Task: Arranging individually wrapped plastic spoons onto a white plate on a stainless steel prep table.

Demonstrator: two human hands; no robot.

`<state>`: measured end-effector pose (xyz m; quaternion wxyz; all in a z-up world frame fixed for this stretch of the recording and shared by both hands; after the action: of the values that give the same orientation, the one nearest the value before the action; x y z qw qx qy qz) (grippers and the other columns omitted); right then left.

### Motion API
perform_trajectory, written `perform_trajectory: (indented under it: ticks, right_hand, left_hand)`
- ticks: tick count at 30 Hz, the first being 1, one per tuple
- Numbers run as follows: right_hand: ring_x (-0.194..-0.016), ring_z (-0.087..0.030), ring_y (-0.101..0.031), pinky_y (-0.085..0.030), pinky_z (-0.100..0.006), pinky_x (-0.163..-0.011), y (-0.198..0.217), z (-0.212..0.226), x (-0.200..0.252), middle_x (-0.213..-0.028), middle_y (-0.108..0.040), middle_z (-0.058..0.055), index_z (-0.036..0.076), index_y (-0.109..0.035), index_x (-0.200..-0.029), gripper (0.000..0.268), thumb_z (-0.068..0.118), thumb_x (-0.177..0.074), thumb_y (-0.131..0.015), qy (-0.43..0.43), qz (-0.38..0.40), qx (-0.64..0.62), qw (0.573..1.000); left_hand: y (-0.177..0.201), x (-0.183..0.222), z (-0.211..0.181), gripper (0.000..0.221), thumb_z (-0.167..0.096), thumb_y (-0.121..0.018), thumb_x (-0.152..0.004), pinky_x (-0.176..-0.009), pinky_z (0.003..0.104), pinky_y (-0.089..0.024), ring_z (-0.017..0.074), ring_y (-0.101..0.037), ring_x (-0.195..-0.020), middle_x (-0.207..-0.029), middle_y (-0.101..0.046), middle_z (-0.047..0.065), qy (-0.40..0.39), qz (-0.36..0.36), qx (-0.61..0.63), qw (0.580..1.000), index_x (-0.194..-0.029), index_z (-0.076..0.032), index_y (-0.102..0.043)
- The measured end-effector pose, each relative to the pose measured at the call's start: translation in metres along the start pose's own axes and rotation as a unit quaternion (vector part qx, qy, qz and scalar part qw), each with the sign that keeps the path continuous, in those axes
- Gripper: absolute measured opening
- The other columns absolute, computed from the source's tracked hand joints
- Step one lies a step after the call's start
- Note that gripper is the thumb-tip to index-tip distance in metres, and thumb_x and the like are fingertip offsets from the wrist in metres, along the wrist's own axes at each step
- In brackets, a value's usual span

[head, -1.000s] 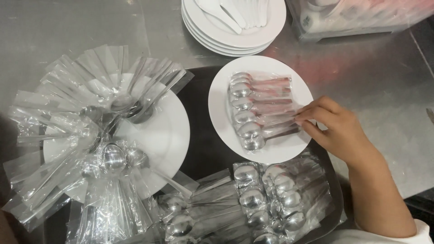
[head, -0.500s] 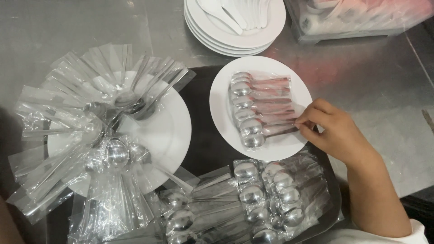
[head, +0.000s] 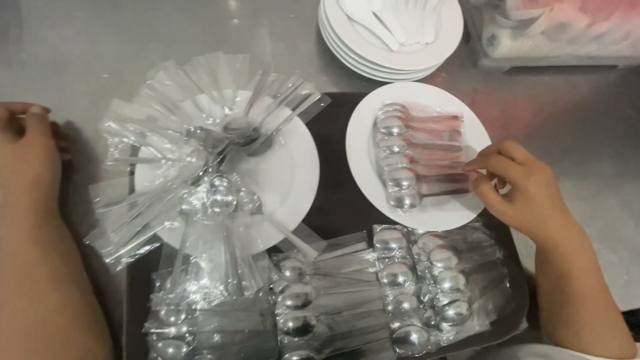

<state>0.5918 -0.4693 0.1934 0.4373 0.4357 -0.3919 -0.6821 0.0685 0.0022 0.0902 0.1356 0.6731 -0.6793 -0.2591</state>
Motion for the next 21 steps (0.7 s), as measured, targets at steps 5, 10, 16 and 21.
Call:
perform_trajectory:
  ticks: [5,10,16,21]
  right_hand:
    - [-0.083,-0.014,-0.066,-0.053,-0.022,-0.058,-0.002,0.08,-0.026,-0.096,-0.073,-0.005,0.009,-0.076,-0.106,0.023,-0.002,-0.092,-0.062,0.105,0.057,-0.196,0.973]
    - [-0.079,-0.015,-0.068,-0.057,-0.028,-0.06,-0.022,0.151,-0.039,-0.105,-0.067,0.0,0.017,-0.072,-0.11,0.02,0.012,-0.093,-0.063,0.203,0.155,-0.144,0.956]
    - [-0.102,-0.027,-0.062,-0.052,-0.041,-0.075,-0.04,0.204,-0.032,-0.143,-0.053,-0.013,0.018,-0.073,-0.118,0.027,0.014,-0.092,-0.068,0.358,0.203,-0.151,0.899]
    - [-0.127,-0.034,-0.051,-0.041,-0.048,-0.095,-0.06,0.207,-0.021,-0.159,-0.047,-0.007,0.01,-0.071,-0.129,0.036,0.015,-0.096,-0.058,0.401,0.237,-0.109,0.878]
  left_hand:
    - [0.008,0.009,-0.03,0.009,-0.011,-0.056,-0.111,-0.048,0.023,-0.053,0.0101,-0.063,-0.064,-0.084,-0.065,0.003,-0.007,-0.032,0.037,0.999,-0.107,-0.013,-0.063]
    - [0.011,0.015,-0.042,0.01,-0.016,-0.053,-0.111,-0.05,0.024,-0.055,0.0114,-0.062,-0.064,-0.082,-0.066,0.003,0.009,-0.02,0.032,0.999,-0.109,-0.013,-0.063]
    - [0.014,0.021,-0.054,0.012,-0.013,-0.05,-0.11,-0.051,0.024,-0.053,0.012,-0.059,-0.059,-0.082,-0.066,0.002,0.016,-0.014,0.02,1.0,-0.109,-0.012,-0.062]
    - [0.014,0.02,-0.051,0.011,-0.013,-0.051,-0.112,-0.052,0.024,-0.053,0.012,-0.059,-0.058,-0.081,-0.066,0.002,0.006,-0.011,0.024,1.0,-0.11,-0.012,-0.061]
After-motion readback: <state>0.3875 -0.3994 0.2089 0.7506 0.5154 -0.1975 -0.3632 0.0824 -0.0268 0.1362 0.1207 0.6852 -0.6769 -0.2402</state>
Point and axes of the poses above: each hand's wrist, its own x-axis away from the middle knuckle, its own y-axis out of the back of the hand, z = x × y, the point moved 6 cm from there along -x, towards the middle knuckle
